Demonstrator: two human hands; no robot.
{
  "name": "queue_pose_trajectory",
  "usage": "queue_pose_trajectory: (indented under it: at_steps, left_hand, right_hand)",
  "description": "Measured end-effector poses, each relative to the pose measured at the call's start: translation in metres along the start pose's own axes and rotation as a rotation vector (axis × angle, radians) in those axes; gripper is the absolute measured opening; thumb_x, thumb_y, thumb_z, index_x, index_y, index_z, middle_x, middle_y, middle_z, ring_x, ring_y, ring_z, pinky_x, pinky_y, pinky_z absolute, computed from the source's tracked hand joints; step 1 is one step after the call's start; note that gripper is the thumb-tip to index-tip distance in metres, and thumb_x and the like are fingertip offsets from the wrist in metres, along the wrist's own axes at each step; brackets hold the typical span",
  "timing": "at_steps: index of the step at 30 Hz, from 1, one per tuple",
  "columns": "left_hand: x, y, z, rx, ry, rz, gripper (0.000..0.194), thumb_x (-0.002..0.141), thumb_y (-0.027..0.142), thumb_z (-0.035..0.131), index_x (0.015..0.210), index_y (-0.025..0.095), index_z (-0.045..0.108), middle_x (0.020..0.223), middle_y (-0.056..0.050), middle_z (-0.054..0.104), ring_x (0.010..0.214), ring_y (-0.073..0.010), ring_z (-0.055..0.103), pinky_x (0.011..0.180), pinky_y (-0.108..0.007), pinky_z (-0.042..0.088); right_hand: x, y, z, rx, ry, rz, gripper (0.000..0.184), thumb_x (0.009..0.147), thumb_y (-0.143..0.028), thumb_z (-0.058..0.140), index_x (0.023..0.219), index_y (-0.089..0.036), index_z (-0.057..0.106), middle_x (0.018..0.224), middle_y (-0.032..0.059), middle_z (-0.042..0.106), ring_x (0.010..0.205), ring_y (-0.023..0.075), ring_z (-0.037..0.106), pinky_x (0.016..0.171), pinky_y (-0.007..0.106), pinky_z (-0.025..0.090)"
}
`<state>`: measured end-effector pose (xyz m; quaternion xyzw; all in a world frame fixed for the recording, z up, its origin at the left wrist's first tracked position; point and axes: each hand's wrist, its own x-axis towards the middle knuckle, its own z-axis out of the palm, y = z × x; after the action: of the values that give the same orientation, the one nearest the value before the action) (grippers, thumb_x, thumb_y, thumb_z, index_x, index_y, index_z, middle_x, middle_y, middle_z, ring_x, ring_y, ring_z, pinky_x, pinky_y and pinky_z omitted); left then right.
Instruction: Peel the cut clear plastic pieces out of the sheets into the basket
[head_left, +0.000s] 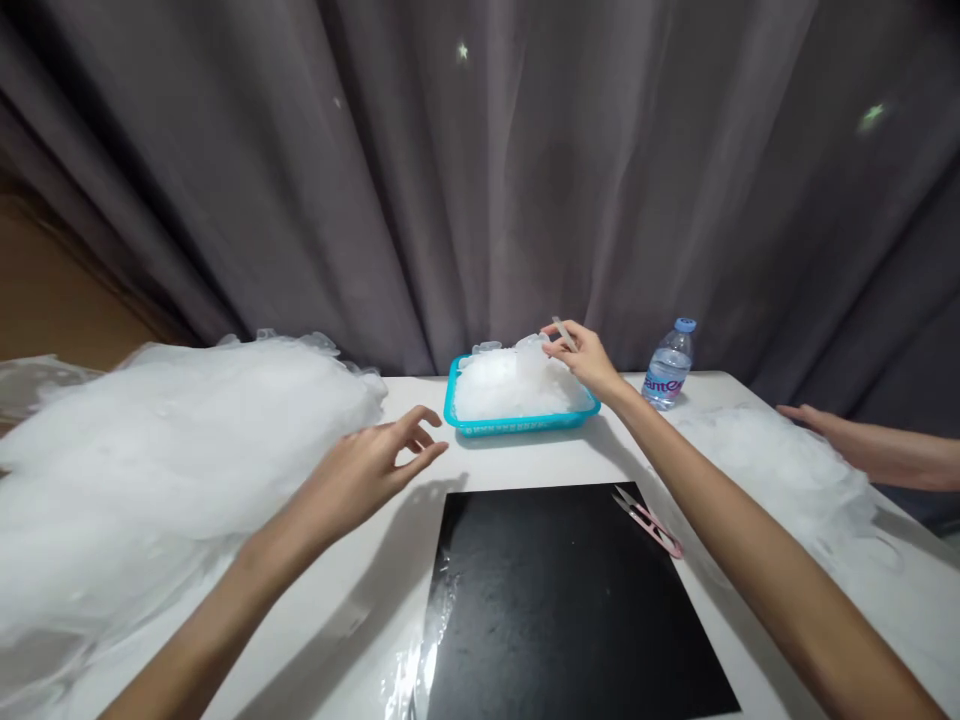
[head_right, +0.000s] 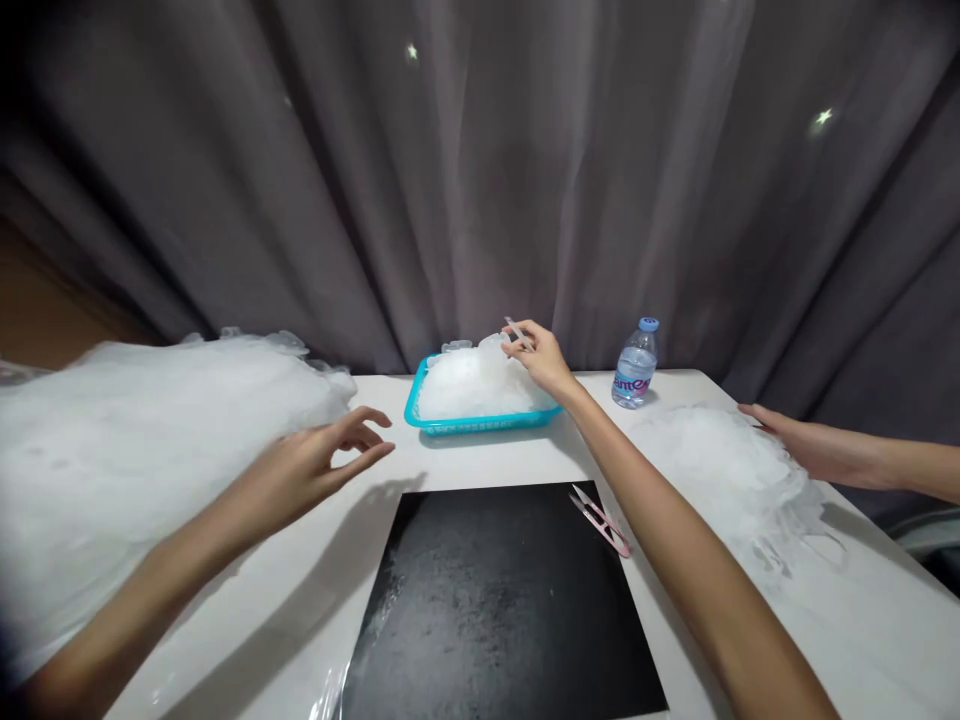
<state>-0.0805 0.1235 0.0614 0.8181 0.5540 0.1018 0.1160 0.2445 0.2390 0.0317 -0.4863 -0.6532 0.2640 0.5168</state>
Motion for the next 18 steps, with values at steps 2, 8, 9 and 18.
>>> queue_pose_trajectory:
  at_steps: [2, 8, 9, 18]
  left_hand:
    - [0.002, -0.02, -0.017, 0.112, 0.047, -0.065, 0.045, 0.102, 0.067, 0.042, 0.128, 0.033, 0.056, 0.108, 0.001, 0.08, 0.096, -0.0261, 0.075, 0.082, -0.033, 0.051]
    - [0.001, -0.091, -0.068, 0.377, 0.335, -0.293, 0.057, 0.097, 0.055, 0.043, 0.129, 0.012, 0.064, 0.131, -0.022, 0.069, 0.122, -0.0418, 0.063, 0.103, -0.047, 0.045]
    - [-0.002, -0.103, -0.073, 0.42, 0.378, -0.331, 0.06, 0.096, 0.051, 0.043, 0.132, 0.007, 0.062, 0.137, -0.027, 0.065, 0.13, -0.0463, 0.057, 0.109, -0.053, 0.041]
    - [-0.016, -0.16, -0.071, 0.597, 0.296, -0.491, 0.056, 0.1, 0.056, 0.041, 0.122, 0.016, 0.074, 0.138, -0.019, 0.069, 0.127, -0.042, 0.061, 0.102, -0.048, 0.047]
  right_hand:
    - [0.013, 0.01, 0.007, -0.093, 0.012, 0.029, 0.022, 0.084, -0.039, 0.072, 0.093, -0.02, 0.069, 0.071, -0.0008, 0.066, 0.076, 0.0197, 0.065, 0.07, 0.029, 0.048]
    - [-0.001, 0.014, 0.01, -0.332, 0.152, 0.011, 0.012, 0.087, -0.032, 0.071, 0.093, -0.022, 0.072, 0.104, 0.0084, 0.067, 0.097, 0.026, 0.065, 0.082, 0.035, 0.049]
    - [-0.008, 0.011, 0.012, -0.347, 0.172, -0.011, 0.013, 0.092, -0.032, 0.065, 0.096, -0.021, 0.071, 0.109, 0.0103, 0.065, 0.099, 0.0266, 0.064, 0.083, 0.036, 0.049]
    - [-0.1, -0.028, 0.045, -0.273, 0.055, -0.291, 0.016, 0.104, -0.034, 0.055, 0.098, -0.023, 0.065, 0.107, 0.0071, 0.065, 0.092, 0.0221, 0.065, 0.083, 0.034, 0.051]
